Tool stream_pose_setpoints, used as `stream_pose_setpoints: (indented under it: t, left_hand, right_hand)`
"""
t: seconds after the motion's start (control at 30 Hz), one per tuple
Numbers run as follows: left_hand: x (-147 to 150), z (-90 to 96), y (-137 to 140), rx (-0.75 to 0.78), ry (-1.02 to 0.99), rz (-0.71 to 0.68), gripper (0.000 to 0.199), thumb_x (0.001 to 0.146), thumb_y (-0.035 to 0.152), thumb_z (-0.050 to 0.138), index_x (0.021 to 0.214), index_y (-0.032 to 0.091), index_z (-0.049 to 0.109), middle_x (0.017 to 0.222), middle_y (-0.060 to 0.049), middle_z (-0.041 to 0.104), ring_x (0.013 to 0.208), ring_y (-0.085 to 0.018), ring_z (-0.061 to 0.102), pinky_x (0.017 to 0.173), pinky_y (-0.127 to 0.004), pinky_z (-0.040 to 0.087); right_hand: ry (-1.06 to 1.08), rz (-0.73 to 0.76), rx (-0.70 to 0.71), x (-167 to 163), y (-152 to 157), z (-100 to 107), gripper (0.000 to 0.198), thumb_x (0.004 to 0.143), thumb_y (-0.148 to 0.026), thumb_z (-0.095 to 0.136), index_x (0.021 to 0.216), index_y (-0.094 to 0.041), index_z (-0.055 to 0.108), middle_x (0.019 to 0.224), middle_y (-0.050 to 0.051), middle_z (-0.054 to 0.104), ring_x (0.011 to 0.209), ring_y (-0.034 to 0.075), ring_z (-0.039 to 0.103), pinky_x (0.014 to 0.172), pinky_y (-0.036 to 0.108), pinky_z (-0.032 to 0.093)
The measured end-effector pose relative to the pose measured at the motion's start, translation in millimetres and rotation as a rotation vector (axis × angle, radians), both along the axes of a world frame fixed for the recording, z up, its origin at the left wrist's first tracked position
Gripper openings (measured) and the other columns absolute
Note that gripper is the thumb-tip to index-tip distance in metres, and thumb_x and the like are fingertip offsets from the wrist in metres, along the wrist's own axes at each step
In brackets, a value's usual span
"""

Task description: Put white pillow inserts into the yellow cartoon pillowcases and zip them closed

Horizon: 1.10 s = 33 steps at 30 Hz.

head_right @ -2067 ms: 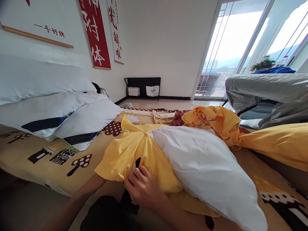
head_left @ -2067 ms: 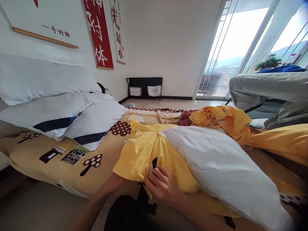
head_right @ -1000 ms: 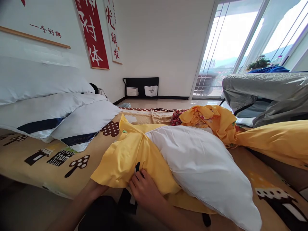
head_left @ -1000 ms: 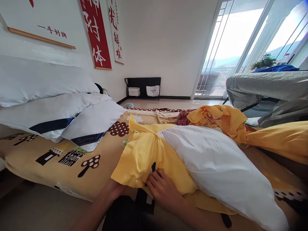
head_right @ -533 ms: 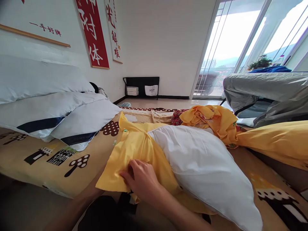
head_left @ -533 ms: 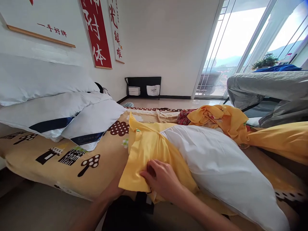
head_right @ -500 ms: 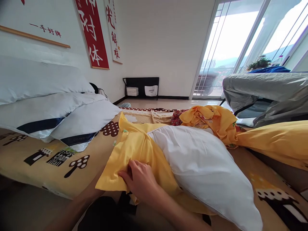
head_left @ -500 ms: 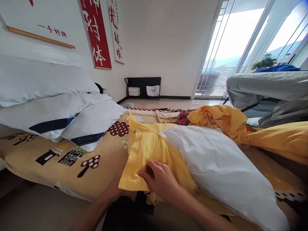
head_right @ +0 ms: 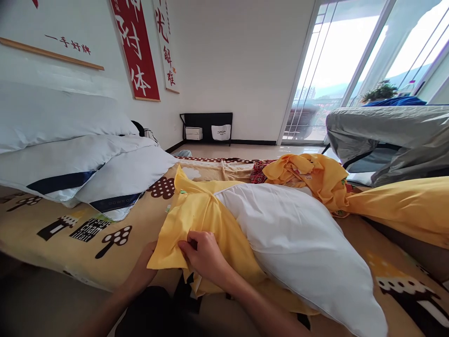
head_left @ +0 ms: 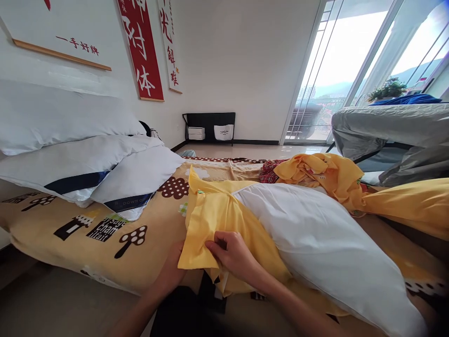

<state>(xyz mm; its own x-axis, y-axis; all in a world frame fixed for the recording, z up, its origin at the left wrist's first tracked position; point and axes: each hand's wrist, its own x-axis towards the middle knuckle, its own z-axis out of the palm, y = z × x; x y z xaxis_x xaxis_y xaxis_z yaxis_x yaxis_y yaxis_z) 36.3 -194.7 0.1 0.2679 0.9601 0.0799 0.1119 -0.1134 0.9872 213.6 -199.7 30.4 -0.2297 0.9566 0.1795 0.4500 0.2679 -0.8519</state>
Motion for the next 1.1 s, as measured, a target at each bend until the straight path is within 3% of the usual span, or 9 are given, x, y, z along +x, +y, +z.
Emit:
stream_pose_setpoints:
  t: [0.13,0.27,0.47,0.57,0.73,0.83,0.9,0.97,1.1]
  left_hand:
    - [-2,5.5,-5,-0.019,0.005,0.032,0.021,0.069,0.031,0.067,0.060,0.013,0.062,0.056,-0.001,0.057,0.055,-0.012,0.048,0.054,-0.021,0.038]
    - [-5,1.9,-7,-0.080,-0.097,0.018,0.022,0.072,0.034,0.067,0.070,0.013,0.064,0.062,-0.001,0.058,0.061,-0.012,0.049,0.059,-0.021,0.038]
    - [-14,0.9,-3,-0.168,-0.119,-0.134,0.036,0.073,0.046,0.071,0.078,0.011,0.067,0.070,-0.002,0.058,0.068,-0.012,0.047,0.064,-0.022,0.037]
    - [-15,2.0,-3,-0.165,-0.054,-0.196,0.032,0.070,0.042,0.074,0.069,0.011,0.065,0.065,0.000,0.055,0.065,-0.011,0.044,0.064,-0.022,0.038]
    - [-11,6.8,-2,-0.184,0.058,-0.263,0.025,0.068,0.036,0.073,0.070,0.013,0.065,0.069,-0.003,0.062,0.070,-0.016,0.051,0.067,-0.025,0.042]
    - [-18,14.4,-1,-0.075,0.103,-0.064,0.028,0.061,0.028,0.076,0.082,0.014,0.064,0.080,-0.004,0.064,0.077,-0.020,0.057,0.071,-0.026,0.045]
    - [-28,21.7,0,0.042,0.002,0.178,0.032,0.061,0.025,0.075,0.088,0.016,0.059,0.083,-0.003,0.062,0.078,-0.018,0.057,0.069,-0.024,0.046]
    - [-36,29.8,-2,0.071,-0.131,0.291,0.028,0.069,0.033,0.068,0.088,0.017,0.056,0.079,-0.002,0.058,0.072,-0.016,0.056,0.062,-0.022,0.045]
    - [-34,41.6,-9,-0.152,0.026,0.075,0.041,0.072,0.053,0.067,0.084,0.014,0.062,0.073,-0.004,0.063,0.067,-0.018,0.059,0.056,-0.022,0.044]
  right_hand:
    - [0.290,0.067,-0.132,2,3,-6,0.038,0.080,-0.043,0.060,0.056,-0.019,0.042,0.053,-0.005,0.040,0.050,0.007,0.033,0.047,0.023,0.022]
    - [0.505,0.140,-0.289,4,5,-4,0.041,0.076,-0.050,0.065,0.059,-0.019,0.045,0.052,-0.005,0.045,0.044,0.005,0.032,0.041,0.022,0.019]
    - [0.684,0.115,-0.334,2,7,-8,0.040,0.073,-0.051,0.069,0.064,-0.016,0.052,0.054,-0.004,0.050,0.041,0.004,0.031,0.038,0.020,0.016]
    - [0.681,0.094,-0.307,-1,9,-13,0.040,0.075,-0.053,0.067,0.065,-0.016,0.053,0.054,-0.003,0.052,0.039,0.003,0.028,0.037,0.021,0.014]
    - [0.490,0.090,-0.079,0,7,-14,0.041,0.079,-0.052,0.063,0.060,-0.016,0.053,0.057,-0.001,0.053,0.053,0.008,0.043,0.050,0.021,0.032]
    - [0.381,0.086,-0.069,1,5,-13,0.041,0.078,-0.050,0.064,0.058,-0.017,0.049,0.056,-0.004,0.043,0.054,0.007,0.038,0.050,0.022,0.029]
    - [0.336,0.096,-0.066,0,5,-14,0.042,0.078,-0.049,0.064,0.057,-0.017,0.045,0.056,-0.005,0.037,0.054,0.007,0.033,0.049,0.022,0.026]
    - [0.303,0.106,-0.052,-3,5,-16,0.043,0.077,-0.049,0.063,0.056,-0.018,0.042,0.055,-0.006,0.035,0.054,0.007,0.031,0.049,0.022,0.024]
    - [0.229,0.086,0.024,-10,4,-20,0.042,0.081,-0.045,0.060,0.055,-0.018,0.039,0.054,-0.006,0.036,0.054,0.007,0.031,0.050,0.022,0.025]
